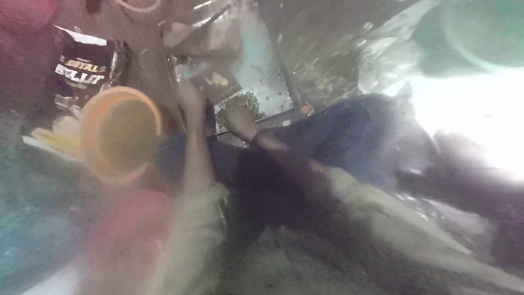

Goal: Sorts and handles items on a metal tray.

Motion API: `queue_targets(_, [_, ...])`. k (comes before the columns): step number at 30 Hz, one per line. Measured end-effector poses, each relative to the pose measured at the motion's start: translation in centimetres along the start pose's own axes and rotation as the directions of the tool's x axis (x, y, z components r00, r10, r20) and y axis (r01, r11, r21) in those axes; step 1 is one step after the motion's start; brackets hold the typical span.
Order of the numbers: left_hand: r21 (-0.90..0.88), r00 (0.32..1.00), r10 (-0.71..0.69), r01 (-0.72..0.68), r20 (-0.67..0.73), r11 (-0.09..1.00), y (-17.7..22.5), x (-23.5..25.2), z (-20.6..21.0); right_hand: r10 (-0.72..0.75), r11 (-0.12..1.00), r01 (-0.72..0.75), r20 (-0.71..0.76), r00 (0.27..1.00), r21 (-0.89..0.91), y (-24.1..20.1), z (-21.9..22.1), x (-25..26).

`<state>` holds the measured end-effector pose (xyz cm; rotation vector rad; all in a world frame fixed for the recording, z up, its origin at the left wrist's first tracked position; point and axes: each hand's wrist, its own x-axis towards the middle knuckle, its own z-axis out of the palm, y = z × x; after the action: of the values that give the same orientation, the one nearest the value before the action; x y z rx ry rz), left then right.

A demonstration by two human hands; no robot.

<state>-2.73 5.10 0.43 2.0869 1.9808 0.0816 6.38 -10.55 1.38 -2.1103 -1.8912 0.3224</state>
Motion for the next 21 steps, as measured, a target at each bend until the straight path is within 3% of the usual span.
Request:
queue_targets(1, [0.018,1.0,-0.002,0.002,0.003,1.0,0.0,0.3,0.1,0.039,0.991,-0.048,0.081,0.996,0.122,0.8,2.9,1.9])
queue_targets(2, [0.032,1.0,0.0,0.0,0.006,0.999,0.0,0.4,0.2,0.099,0.975,-0.148,0.27,0.958,0.167,1.1,4.1,4.0])
queue_targets(4, [0.04,1.0,0.011,-0.01,-0.027,0.999,-0.2,0.5,0.3,0.145,0.95,-0.246,0.426,0.893,0.194,1.0,4.9,6.7])
queue_targets(9, [0.017,0.99,0.012,-0.009,-0.139,1.0,0.1,-0.3,-0.2,0.19,0.958,-0.264,0.433,0.881,0.116,0.6,3.7,7.8])
queue_targets(14, [0.019,1.0,-0.016,0.016,-0.022,1.0,-0.1,-0.1,0.1,0.198,0.95,-0.277,0.412,0.89,0.143,1.0,3.4,5.9])
queue_targets(21, [0.022,0.999,-0.021,0.02,0.025,1.0,-0.2,0.6,0.2,0.133,0.974,-0.19,0.364,0.922,0.124,1.2,3.3,4.4])
